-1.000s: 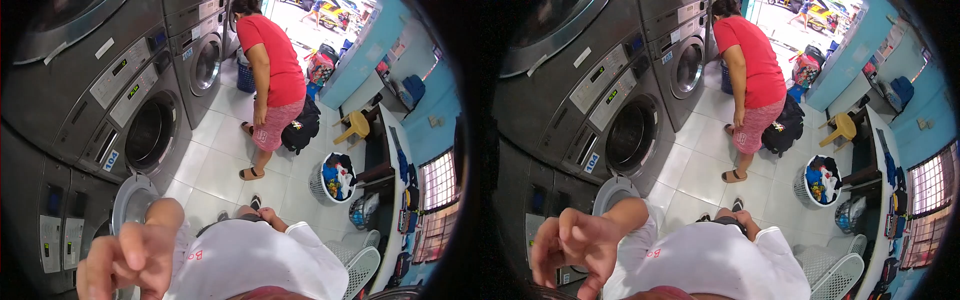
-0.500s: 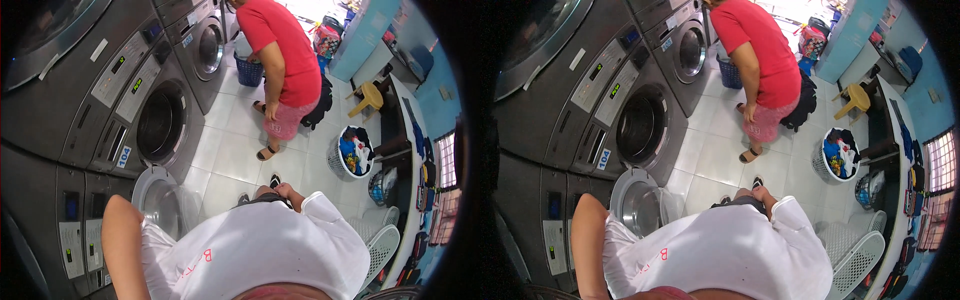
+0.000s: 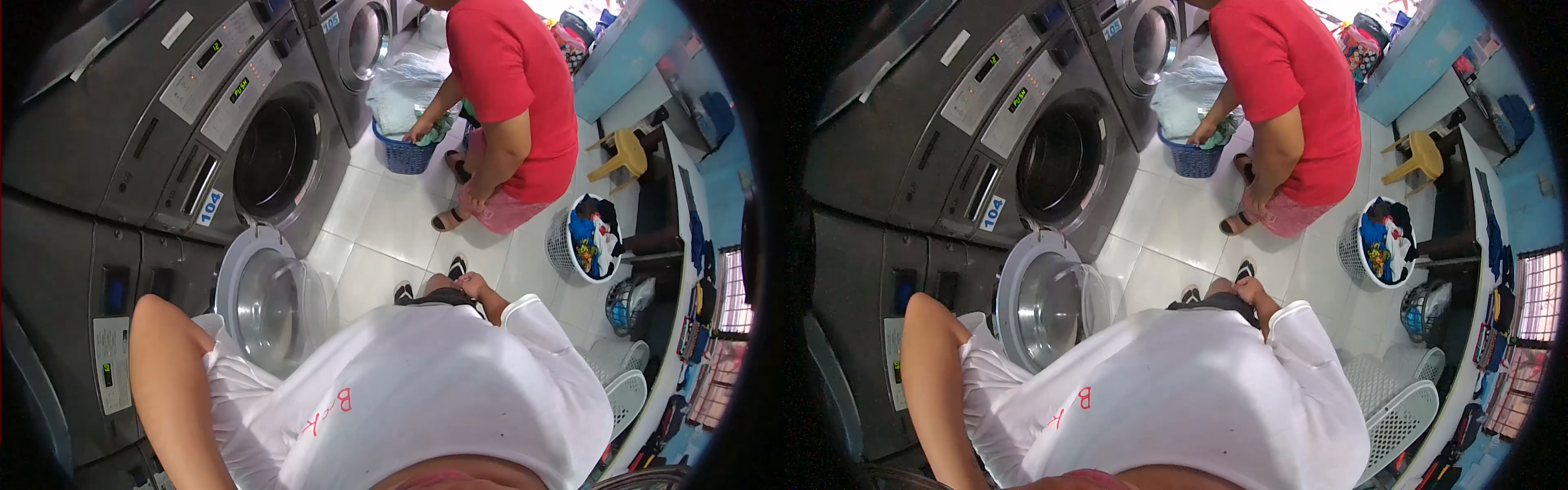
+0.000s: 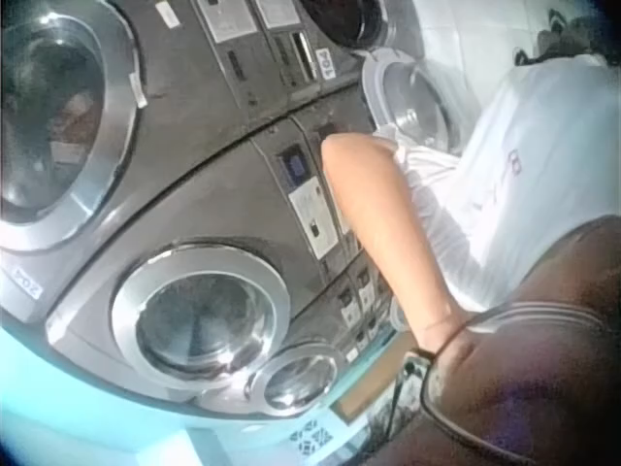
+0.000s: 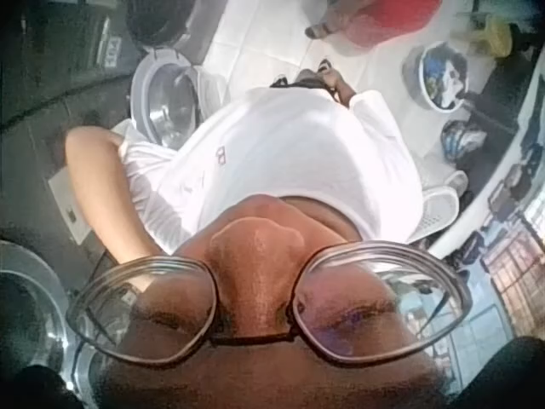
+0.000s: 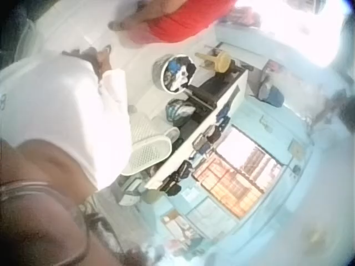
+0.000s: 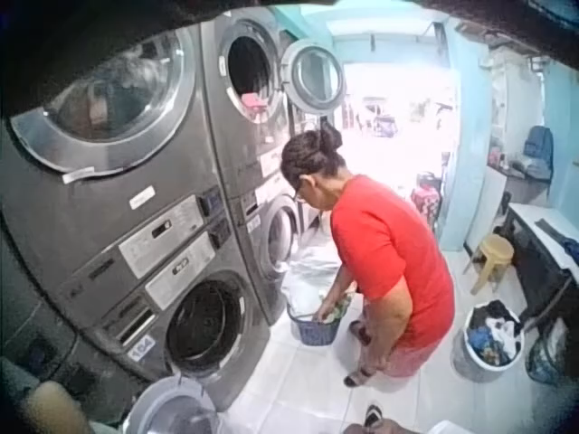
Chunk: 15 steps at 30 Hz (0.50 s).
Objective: The recorder loads clothes from a pink bag into a commercial washing machine at a laundry shop.
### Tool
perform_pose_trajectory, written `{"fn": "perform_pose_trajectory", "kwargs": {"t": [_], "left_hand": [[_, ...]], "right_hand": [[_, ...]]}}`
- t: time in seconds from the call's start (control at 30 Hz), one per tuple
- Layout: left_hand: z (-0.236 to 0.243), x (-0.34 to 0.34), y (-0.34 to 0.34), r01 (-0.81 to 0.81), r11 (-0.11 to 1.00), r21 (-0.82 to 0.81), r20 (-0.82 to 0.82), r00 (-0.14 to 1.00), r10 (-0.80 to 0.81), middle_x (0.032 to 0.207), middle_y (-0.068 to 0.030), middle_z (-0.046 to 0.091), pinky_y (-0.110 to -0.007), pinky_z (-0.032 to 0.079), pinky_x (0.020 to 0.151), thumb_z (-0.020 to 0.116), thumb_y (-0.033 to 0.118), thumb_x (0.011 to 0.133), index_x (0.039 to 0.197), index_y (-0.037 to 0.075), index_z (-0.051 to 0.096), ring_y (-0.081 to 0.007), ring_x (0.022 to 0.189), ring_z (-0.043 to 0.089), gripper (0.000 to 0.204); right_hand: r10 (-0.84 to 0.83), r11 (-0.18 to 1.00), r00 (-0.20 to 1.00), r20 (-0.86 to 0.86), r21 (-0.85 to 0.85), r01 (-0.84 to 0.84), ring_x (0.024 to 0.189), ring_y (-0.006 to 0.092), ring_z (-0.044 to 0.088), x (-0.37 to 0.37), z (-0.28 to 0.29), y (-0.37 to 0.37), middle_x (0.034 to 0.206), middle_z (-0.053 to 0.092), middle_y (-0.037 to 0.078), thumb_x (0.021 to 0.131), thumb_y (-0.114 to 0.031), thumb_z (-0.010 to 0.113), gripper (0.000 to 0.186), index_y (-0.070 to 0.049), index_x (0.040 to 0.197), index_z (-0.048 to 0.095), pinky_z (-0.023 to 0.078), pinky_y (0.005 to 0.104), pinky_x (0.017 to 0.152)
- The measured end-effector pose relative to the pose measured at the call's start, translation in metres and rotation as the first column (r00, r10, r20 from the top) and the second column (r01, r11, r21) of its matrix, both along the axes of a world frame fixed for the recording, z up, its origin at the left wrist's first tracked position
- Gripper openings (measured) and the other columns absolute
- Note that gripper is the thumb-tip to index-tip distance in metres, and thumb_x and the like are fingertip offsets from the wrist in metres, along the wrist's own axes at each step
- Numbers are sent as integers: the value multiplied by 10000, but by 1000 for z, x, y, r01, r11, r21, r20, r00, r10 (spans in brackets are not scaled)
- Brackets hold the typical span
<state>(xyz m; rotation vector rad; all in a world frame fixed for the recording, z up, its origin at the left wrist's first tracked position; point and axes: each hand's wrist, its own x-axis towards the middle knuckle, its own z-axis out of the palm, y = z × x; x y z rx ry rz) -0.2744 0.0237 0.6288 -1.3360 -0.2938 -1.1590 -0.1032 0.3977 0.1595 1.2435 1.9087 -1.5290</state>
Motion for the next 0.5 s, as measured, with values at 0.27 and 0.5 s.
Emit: {"fn": "perform_pose_trajectory", "kwargs": {"t": [0.27, 0.5], "left_hand": [[11, -25, 46, -129, 989, 71, 102, 987, 121, 767, -45, 554, -212, 420, 563, 443, 221, 738, 763, 111, 534, -72, 649, 522, 145], [-80, -124, 147, -376, 893, -247, 743, 518, 424, 688, -70, 513, -238, 419, 551, 453, 57, 659, 695, -14, 472, -124, 601, 489, 82]], "right_hand": [[-104, 992, 994, -31, 71, 106, 571, 123, 496, 30, -24, -6, 679, 543, 53, 666, -129, 582, 158, -9, 748, 524, 415, 243, 519], [-292, 953, 953, -82, 59, 297, 527, 99, 445, 39, 1, -1, 595, 500, 19, 688, -137, 549, 117, -32, 661, 506, 365, 218, 465]]}}
